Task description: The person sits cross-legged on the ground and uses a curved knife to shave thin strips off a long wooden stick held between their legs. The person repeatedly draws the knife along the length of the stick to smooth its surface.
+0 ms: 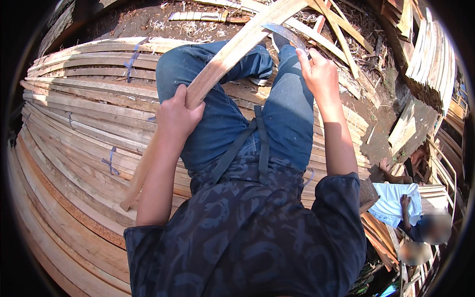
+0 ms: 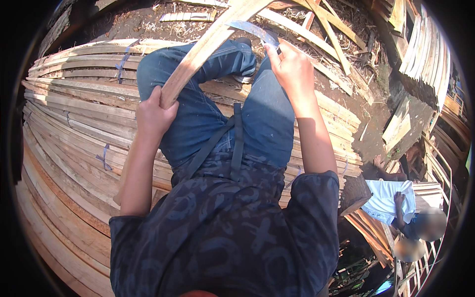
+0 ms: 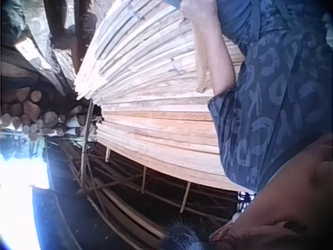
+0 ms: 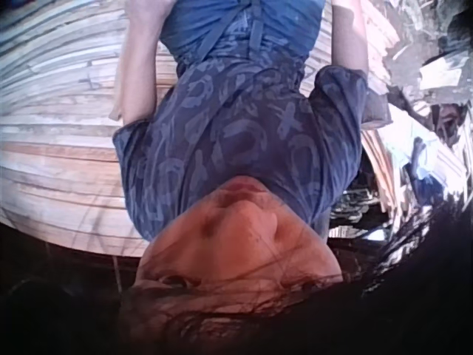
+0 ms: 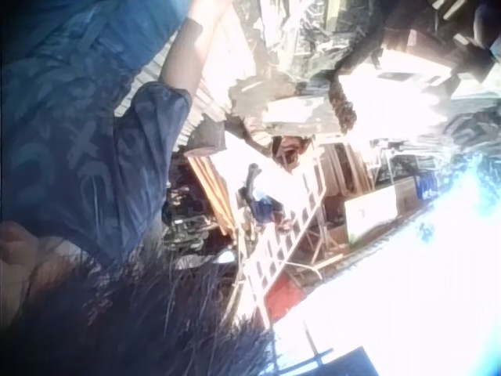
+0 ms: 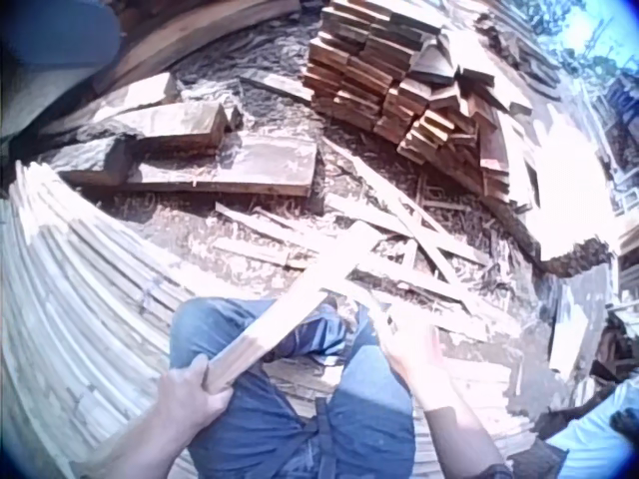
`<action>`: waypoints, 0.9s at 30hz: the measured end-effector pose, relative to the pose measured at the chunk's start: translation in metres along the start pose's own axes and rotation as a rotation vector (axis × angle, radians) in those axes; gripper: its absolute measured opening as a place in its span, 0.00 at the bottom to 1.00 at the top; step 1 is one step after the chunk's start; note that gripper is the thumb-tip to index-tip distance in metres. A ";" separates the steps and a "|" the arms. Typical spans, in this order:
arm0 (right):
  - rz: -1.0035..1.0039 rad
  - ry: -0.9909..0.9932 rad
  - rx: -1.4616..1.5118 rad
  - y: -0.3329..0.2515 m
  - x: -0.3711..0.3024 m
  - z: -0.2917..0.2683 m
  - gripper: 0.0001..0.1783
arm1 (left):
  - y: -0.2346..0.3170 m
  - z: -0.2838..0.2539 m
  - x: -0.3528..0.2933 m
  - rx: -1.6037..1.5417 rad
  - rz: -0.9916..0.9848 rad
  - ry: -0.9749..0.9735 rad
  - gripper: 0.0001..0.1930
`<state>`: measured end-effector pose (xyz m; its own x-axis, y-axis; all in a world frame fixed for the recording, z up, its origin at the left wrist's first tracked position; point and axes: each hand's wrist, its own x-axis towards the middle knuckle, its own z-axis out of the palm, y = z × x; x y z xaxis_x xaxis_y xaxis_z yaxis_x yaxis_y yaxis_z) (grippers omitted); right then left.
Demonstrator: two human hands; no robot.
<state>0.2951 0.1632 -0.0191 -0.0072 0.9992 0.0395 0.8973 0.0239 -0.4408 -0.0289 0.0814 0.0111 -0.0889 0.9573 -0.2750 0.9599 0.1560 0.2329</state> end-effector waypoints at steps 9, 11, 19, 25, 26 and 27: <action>0.498 0.104 -0.223 0.126 0.043 -0.014 0.32 | 0.004 -0.003 0.001 -0.042 -0.001 0.007 0.22; 0.597 0.105 -0.190 0.163 0.034 -0.029 0.34 | 0.005 -0.005 0.004 -0.029 -0.022 -0.012 0.22; 0.283 -0.031 -0.042 0.040 -0.017 -0.024 0.30 | 0.011 -0.006 0.002 0.021 -0.019 -0.054 0.22; 0.072 -0.009 -0.132 0.002 0.018 0.016 0.30 | 0.003 -0.006 0.000 -0.011 0.003 -0.016 0.22; 0.185 0.031 -0.091 0.018 0.031 0.021 0.33 | 0.003 -0.006 0.002 0.004 0.003 -0.031 0.22; 0.190 0.016 -0.150 0.038 0.041 0.020 0.34 | 0.005 -0.005 0.003 0.016 0.001 -0.049 0.22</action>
<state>0.3203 0.2060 -0.0523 0.1739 0.9846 -0.0165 0.9375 -0.1706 -0.3032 -0.0256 0.0860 0.0162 -0.0756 0.9444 -0.3200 0.9642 0.1510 0.2179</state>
